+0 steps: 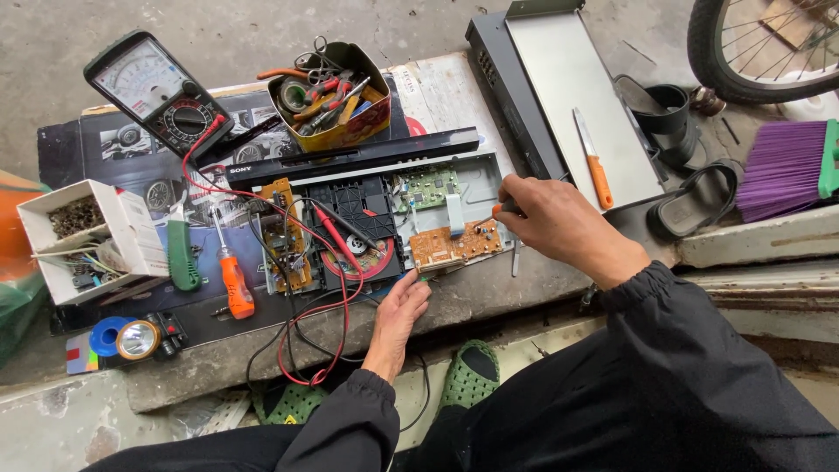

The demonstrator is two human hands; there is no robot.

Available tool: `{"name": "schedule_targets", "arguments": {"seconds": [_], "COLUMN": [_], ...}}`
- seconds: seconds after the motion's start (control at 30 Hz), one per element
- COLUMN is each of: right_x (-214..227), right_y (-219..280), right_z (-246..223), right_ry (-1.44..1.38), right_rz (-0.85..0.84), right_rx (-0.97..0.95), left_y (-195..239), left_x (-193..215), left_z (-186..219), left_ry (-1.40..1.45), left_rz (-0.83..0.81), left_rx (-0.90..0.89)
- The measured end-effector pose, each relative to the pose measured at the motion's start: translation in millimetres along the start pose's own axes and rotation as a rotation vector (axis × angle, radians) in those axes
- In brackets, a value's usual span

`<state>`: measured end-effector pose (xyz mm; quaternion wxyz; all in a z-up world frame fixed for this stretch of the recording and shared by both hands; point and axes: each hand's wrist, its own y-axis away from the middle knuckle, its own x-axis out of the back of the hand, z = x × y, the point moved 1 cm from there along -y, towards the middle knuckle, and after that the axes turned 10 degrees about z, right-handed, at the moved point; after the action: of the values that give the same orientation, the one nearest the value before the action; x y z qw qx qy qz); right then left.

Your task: The person works on a disassembled electronic device, using a screwdriver to adjust components on a circuit board. They then plug a power cord into a multi-socket adapter and use a flashlight to illuminate the internal parts.

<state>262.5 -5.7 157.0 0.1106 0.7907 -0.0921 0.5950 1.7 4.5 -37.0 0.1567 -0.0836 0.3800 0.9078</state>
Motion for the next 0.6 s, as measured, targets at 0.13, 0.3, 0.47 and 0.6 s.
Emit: {"name": "schedule_targets", "arguments": {"seconds": [0.13, 0.3, 0.47, 0.6], "right_x": [1, 0, -4, 7], "right_y": [-3, -4, -3, 3], "right_z": [1, 2, 3, -4], "right_ry": [-0.023, -0.034, -0.025, -0.012], "right_rz": [-0.008, 0.001, 0.015, 0.018], "right_rx": [-0.015, -0.029, -0.030, -0.050], "left_y": [-7, -4, 5, -2], "left_x": [2, 0, -2, 1], "left_z": [-8, -5, 4, -9], "left_ry": [0.003, -0.008, -0.052, -0.535], "left_rz": [-0.004, 0.004, 0.004, 0.083], "left_rx": [-0.001, -0.008, -0.009, -0.146]}}
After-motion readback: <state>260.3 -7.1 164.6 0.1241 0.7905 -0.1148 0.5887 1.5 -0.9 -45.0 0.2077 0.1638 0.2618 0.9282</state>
